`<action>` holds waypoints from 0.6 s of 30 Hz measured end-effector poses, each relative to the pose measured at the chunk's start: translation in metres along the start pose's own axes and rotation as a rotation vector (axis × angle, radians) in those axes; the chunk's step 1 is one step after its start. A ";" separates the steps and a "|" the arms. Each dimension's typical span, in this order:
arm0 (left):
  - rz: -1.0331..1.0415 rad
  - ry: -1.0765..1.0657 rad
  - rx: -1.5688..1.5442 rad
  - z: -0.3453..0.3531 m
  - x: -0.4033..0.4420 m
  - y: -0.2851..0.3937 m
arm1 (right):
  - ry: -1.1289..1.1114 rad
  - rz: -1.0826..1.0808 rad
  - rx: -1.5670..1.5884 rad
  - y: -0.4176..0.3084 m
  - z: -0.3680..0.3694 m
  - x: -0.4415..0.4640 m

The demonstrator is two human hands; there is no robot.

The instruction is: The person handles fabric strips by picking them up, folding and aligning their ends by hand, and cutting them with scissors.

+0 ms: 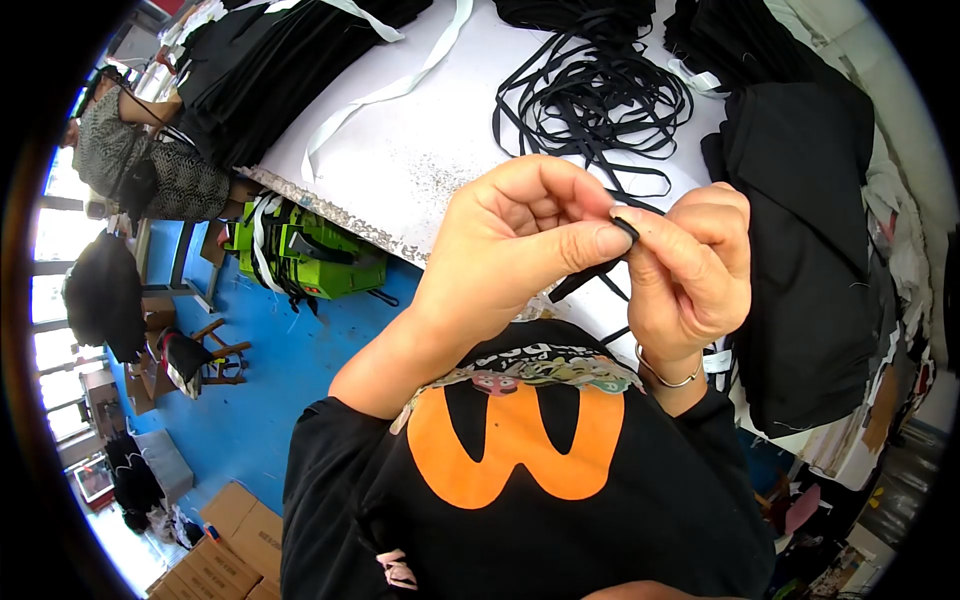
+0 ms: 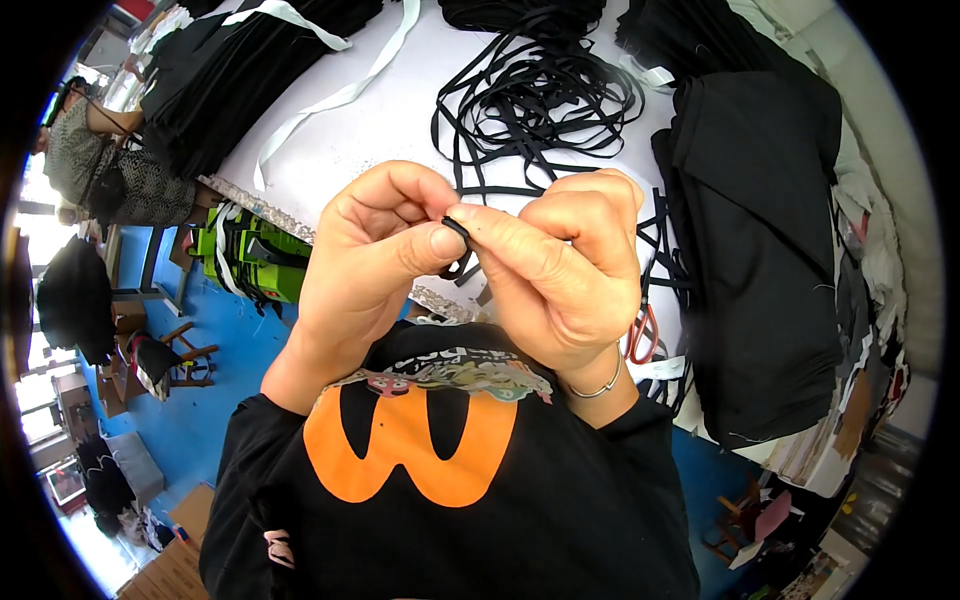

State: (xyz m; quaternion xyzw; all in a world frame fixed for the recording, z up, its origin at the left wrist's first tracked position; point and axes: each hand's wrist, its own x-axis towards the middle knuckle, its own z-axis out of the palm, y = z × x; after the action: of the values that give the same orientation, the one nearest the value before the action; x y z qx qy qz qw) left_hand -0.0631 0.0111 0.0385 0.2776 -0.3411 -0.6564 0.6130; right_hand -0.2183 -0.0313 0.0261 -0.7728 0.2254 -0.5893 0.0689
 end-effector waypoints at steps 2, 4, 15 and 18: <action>0.015 0.003 0.033 0.002 -0.001 -0.001 | 0.008 -0.001 0.030 0.002 0.000 0.001; 0.029 0.004 0.068 0.002 -0.001 -0.002 | -0.035 -0.003 0.072 0.003 -0.002 0.003; 0.154 0.003 0.210 -0.010 0.003 -0.013 | -0.136 0.328 0.377 0.000 -0.007 0.006; 0.157 0.044 0.298 -0.008 0.005 -0.014 | -0.080 0.559 0.681 0.003 -0.003 0.004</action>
State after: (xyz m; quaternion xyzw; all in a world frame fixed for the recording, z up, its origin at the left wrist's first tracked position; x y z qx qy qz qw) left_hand -0.0660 0.0059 0.0225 0.3521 -0.4417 -0.5427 0.6216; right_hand -0.2211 -0.0350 0.0295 -0.6375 0.2156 -0.5586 0.4849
